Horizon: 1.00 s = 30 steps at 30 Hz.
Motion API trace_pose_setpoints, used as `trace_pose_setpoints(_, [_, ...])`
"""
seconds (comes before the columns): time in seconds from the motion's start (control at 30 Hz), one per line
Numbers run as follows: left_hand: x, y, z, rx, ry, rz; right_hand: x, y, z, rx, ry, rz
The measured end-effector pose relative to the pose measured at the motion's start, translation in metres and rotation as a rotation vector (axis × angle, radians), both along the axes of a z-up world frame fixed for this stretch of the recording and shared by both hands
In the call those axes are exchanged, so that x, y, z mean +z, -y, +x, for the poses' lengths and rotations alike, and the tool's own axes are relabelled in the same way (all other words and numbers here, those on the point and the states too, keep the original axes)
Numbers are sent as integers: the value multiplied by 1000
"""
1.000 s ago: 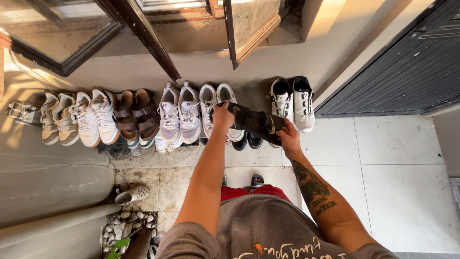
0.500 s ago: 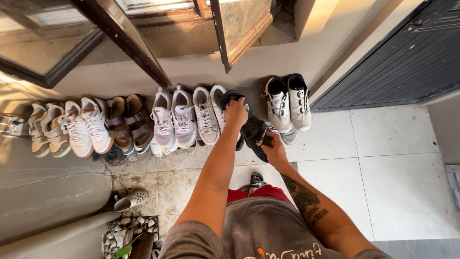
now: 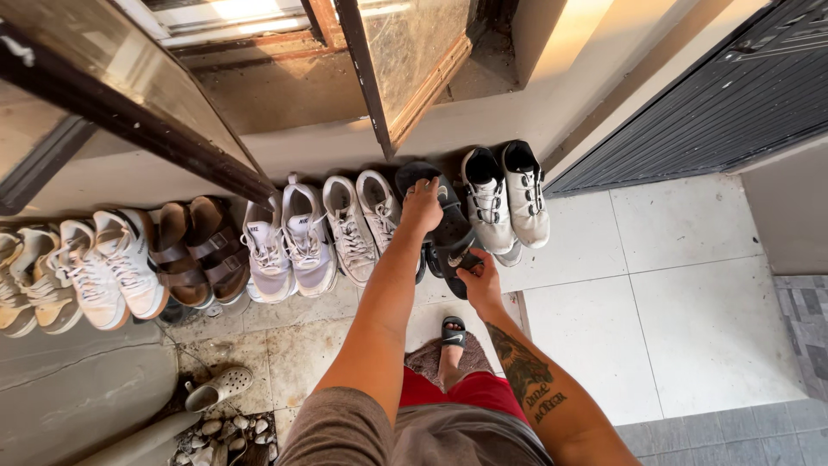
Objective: The person organizes a collection of shoes on a wall-mounted rack and the floor. They pick up various pairs of sneakers, sandals, and clogs, then place them in neat rows on the rack or align them on the floor.
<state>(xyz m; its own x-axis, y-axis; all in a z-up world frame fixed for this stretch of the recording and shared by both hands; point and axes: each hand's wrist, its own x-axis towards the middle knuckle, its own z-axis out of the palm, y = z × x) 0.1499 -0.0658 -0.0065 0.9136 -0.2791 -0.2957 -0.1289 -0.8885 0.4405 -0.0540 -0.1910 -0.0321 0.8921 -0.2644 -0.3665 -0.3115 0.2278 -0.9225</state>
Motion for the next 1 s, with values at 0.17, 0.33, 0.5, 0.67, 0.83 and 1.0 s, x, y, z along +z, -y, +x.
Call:
trace_pose_setpoints(0.17, [-44, -15, 16, -102, 39, 12, -19, -11, 34, -4, 6, -27])
trace_pose_setpoints(0.33, [-53, -22, 10, -107, -9, -86, -36, -20, 63, -51, 19, -76])
trace_pose_setpoints(0.5, [-36, -34, -15, -49, 250, 13, -27, -10, 71, 72, -148, -400])
trace_pose_setpoints(0.67, [11, -58, -53, 160, 284, 113, 8, 14, 63, 210, -212, -723])
trace_pose_setpoints(0.83, [30, -81, -54, 307, 128, 121, 12, 11, 48, 158, -207, -864])
trace_pose_setpoints(1.0, [17, -93, -38, 297, 4, 183, 10, -14, 40, 190, -217, -811])
